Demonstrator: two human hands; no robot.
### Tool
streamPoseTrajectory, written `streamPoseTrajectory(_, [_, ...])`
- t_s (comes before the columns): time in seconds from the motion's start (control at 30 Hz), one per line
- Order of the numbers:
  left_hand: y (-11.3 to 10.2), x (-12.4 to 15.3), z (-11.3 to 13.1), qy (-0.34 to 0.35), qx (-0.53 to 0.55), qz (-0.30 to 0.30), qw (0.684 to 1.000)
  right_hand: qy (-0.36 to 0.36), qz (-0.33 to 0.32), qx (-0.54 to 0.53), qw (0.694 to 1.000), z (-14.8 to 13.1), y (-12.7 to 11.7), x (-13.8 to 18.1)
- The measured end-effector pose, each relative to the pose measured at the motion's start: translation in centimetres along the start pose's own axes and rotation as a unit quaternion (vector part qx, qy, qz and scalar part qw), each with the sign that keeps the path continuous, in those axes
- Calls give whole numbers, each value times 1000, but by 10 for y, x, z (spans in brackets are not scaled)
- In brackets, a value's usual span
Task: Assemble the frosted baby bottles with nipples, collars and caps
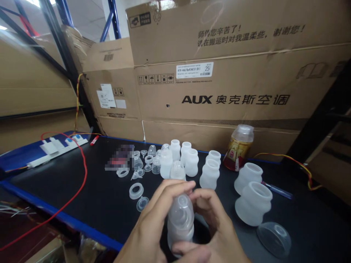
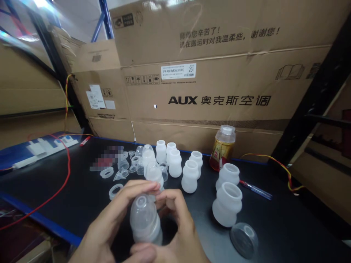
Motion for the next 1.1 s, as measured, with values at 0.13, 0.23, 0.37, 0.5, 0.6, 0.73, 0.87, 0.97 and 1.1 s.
streamPoseTrajectory(0.13, [-20,8,-2,-64,73,-44,994,-43,-20,26,999,-7,-2,-6])
streamPoseTrajectory(0.23, [-32,3,-2,-72,41,-61,995,-30,-41,34,998,-2,-1,-4])
streamPoseTrajectory(0.37, [-28,-16,-1,-24,18,15,999,-44,-1,44,998,9,-2,2])
streamPoseTrajectory(0.5, [-12,-27,-1,3,-29,96,995,-41,10,49,998,10,-1,2])
streamPoseTrajectory(0.6, [-7,-25,1,24,-36,99,994,-58,14,45,997,2,-1,-3])
streamPoseTrajectory(0.73, [-15,-12,4,8,58,-36,998,-51,2,29,998,-4,0,-8])
streamPoseTrajectory(0.87, [-33,-3,4,-54,19,-93,994,-25,-4,14,1000,0,-1,-6])
streamPoseTrajectory(0.97, [-34,-9,2,-68,-2,-89,994,-16,-12,10,1000,2,1,-2])
streamPoseTrajectory(1.1, [-18,-21,0,-64,-8,-50,997,14,0,-14,1000,1,5,0])
Point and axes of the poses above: each hand's wrist, its own x-axis away from the middle knuckle, its own y-axis out of the palm, z = x × y, the point moved 3 cm from there along -x, towards the middle knuckle
